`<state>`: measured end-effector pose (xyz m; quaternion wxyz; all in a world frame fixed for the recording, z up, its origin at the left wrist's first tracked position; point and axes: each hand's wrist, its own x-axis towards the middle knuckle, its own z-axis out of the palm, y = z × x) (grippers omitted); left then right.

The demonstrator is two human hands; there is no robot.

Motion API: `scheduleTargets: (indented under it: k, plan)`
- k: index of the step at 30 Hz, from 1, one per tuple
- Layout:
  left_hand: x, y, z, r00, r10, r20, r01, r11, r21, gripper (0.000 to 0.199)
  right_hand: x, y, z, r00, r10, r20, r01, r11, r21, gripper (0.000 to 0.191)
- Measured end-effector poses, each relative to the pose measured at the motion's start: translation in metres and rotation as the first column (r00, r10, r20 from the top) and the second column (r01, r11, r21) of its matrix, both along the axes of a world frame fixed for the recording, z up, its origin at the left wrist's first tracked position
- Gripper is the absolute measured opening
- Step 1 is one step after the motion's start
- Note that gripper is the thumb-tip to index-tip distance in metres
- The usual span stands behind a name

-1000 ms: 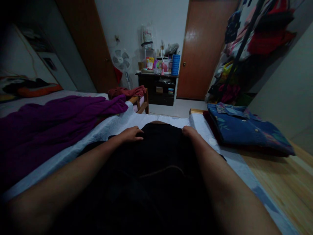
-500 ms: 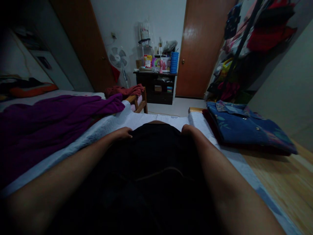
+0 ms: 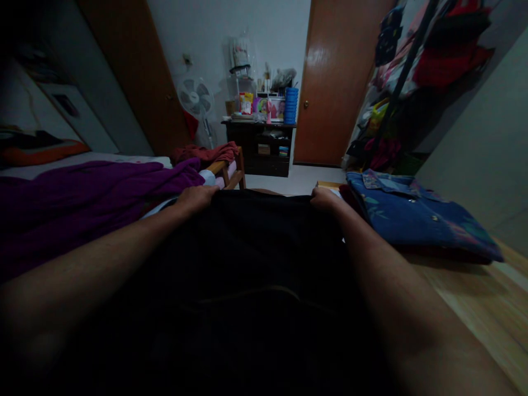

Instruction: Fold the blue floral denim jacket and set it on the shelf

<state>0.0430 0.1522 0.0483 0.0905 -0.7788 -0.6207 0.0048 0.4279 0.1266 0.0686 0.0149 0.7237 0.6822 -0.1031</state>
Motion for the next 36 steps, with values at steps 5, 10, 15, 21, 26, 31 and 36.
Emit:
scheduleTargets:
  k: [5, 10, 15, 21, 26, 31, 36]
  plan:
    - [0.006, 0.023, 0.025, 0.987, -0.129, -0.092, 0.144, 0.973, 0.179, 0.041, -0.001, 0.001, 0.003, 0.989, -0.141, 0.049, 0.127, 0.967, 0.221, 0.034]
    - [0.017, 0.048, 0.011, 0.988, -0.139, -0.071, 0.152, 0.954, 0.259, 0.045, -0.006, 0.0, -0.018, 0.961, -0.26, 0.097, 0.206, 0.904, 0.375, 0.04]
    - [0.059, 0.039, -0.043, 0.994, -0.093, -0.056, 0.094, 0.995, 0.028, 0.055, -0.025, 0.002, -0.047, 0.96, -0.143, 0.241, 0.084, 0.967, 0.24, 0.043]
    - [0.084, -0.01, -0.092, 0.982, -0.169, 0.079, 0.186, 0.846, -0.5, 0.083, -0.055, -0.01, -0.081, 0.972, 0.166, 0.164, -0.15, 0.983, -0.105, 0.067]
    - [0.061, -0.028, -0.089, 0.982, -0.186, -0.011, 0.165, 0.892, -0.42, 0.081, -0.048, -0.014, -0.101, 0.979, 0.181, 0.089, -0.156, 0.96, -0.232, 0.073]
    - [0.043, -0.01, -0.064, 0.983, -0.111, -0.143, 0.042, 0.906, -0.42, 0.056, -0.028, 0.012, -0.076, 0.995, 0.095, 0.03, -0.093, 0.993, -0.075, 0.045]
    - [0.028, 0.036, -0.051, 0.996, -0.067, -0.059, 0.061, 0.994, -0.095, 0.041, -0.002, 0.03, -0.067, 0.996, -0.092, -0.023, 0.093, 0.993, 0.074, 0.037]
